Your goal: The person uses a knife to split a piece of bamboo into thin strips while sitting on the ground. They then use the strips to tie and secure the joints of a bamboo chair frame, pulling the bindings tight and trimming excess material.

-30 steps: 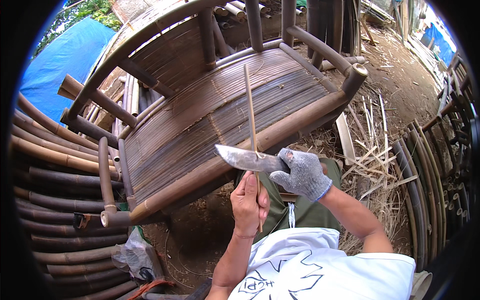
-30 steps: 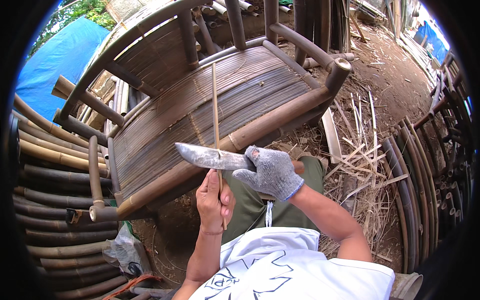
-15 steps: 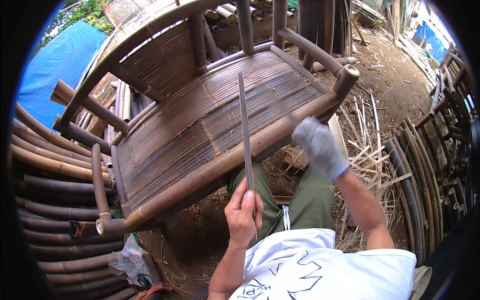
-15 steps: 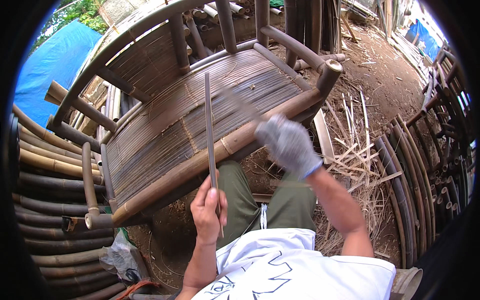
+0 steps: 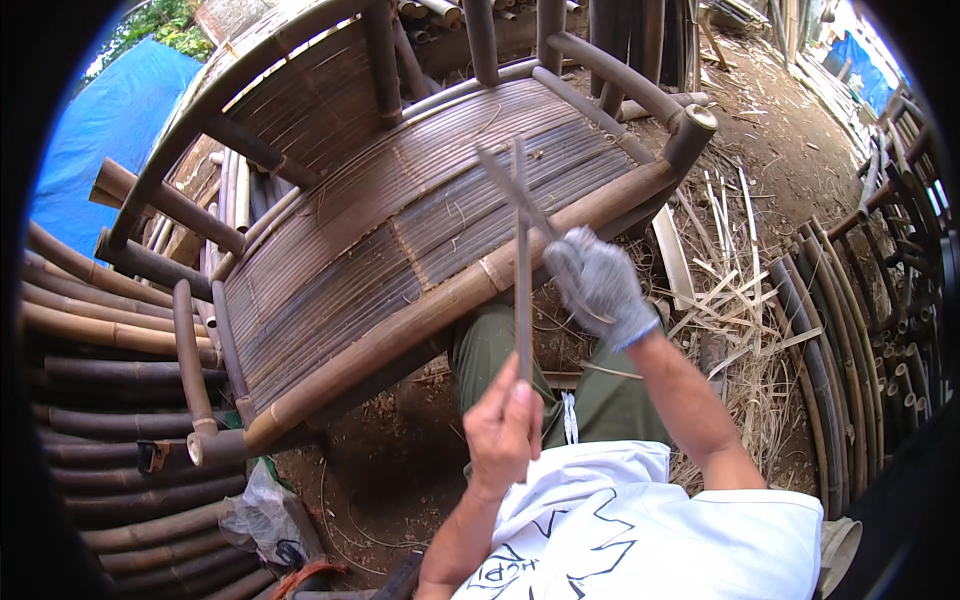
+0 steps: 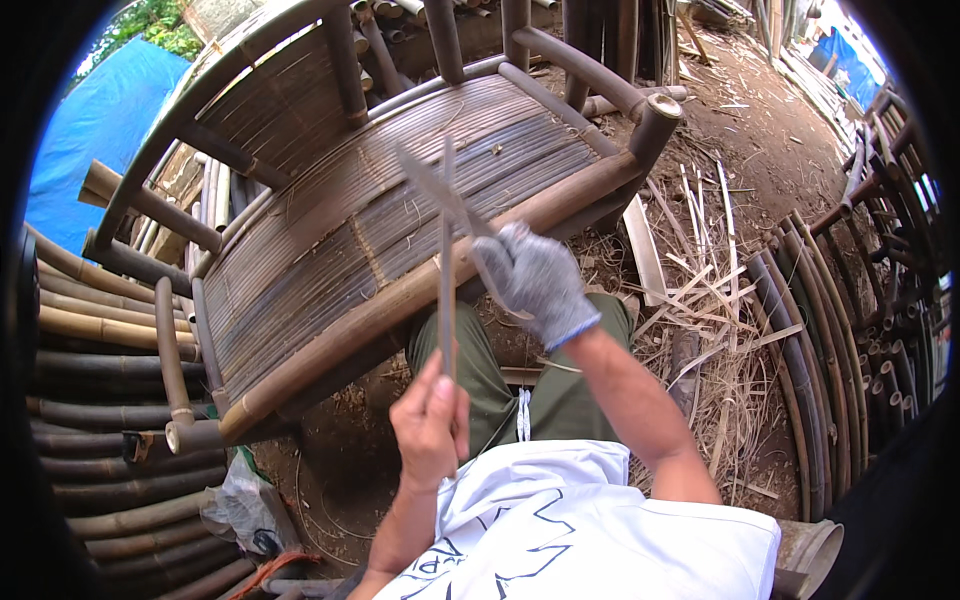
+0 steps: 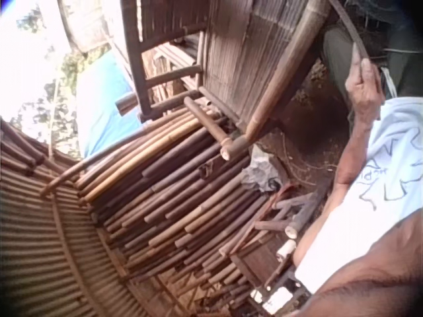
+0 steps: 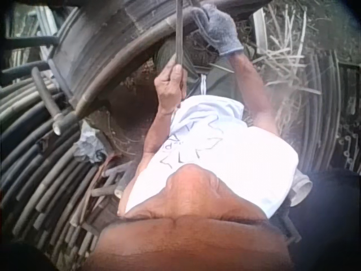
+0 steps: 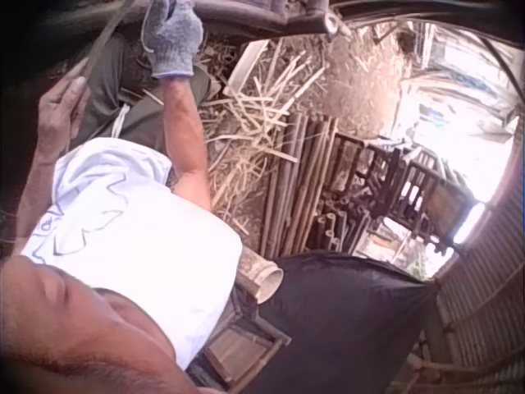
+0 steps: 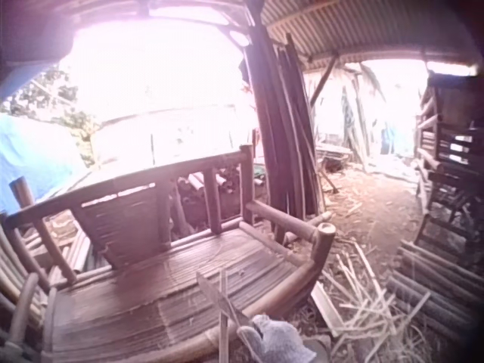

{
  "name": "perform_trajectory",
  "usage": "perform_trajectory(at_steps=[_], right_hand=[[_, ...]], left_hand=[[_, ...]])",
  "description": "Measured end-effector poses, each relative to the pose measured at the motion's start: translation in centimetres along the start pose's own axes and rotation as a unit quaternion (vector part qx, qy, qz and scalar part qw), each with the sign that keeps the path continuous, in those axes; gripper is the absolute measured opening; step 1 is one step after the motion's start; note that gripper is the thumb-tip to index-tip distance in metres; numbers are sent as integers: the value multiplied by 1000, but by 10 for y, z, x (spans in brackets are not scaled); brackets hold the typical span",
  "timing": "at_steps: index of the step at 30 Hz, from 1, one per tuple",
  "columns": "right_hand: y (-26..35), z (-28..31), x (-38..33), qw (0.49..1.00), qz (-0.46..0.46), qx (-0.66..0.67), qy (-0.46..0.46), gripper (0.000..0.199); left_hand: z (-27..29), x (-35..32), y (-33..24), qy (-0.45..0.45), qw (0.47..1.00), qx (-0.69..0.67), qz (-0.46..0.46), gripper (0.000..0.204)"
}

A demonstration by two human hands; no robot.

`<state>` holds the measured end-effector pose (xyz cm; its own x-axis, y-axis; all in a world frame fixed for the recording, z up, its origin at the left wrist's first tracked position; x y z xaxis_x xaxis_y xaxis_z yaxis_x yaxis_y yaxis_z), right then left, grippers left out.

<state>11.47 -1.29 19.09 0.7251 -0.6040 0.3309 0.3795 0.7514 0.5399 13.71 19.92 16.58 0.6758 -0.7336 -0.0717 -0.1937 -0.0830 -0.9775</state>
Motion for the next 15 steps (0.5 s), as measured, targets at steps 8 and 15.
perform_trajectory(at_steps=[8,15], right_hand=[[-65,47,55,996,11,24,-89,52],[0,42,8,983,150,-4,-106,48]], left_hand=[[-6,-51,-1,106,982,31,-153,43],[20,24,9,52,941,-329,56,48]])
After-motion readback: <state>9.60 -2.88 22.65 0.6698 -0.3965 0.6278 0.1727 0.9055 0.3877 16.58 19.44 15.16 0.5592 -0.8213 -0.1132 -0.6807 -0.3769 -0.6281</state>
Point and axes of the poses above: each hand's wrist, its own x-axis towards the middle knuckle, its own z-axis out of the back of the hand, y = z × x, the point moved 9 cm from there along x, towards the middle knuckle, and after that the axes turned 2 degrees about -x, right-handed, at the moved point
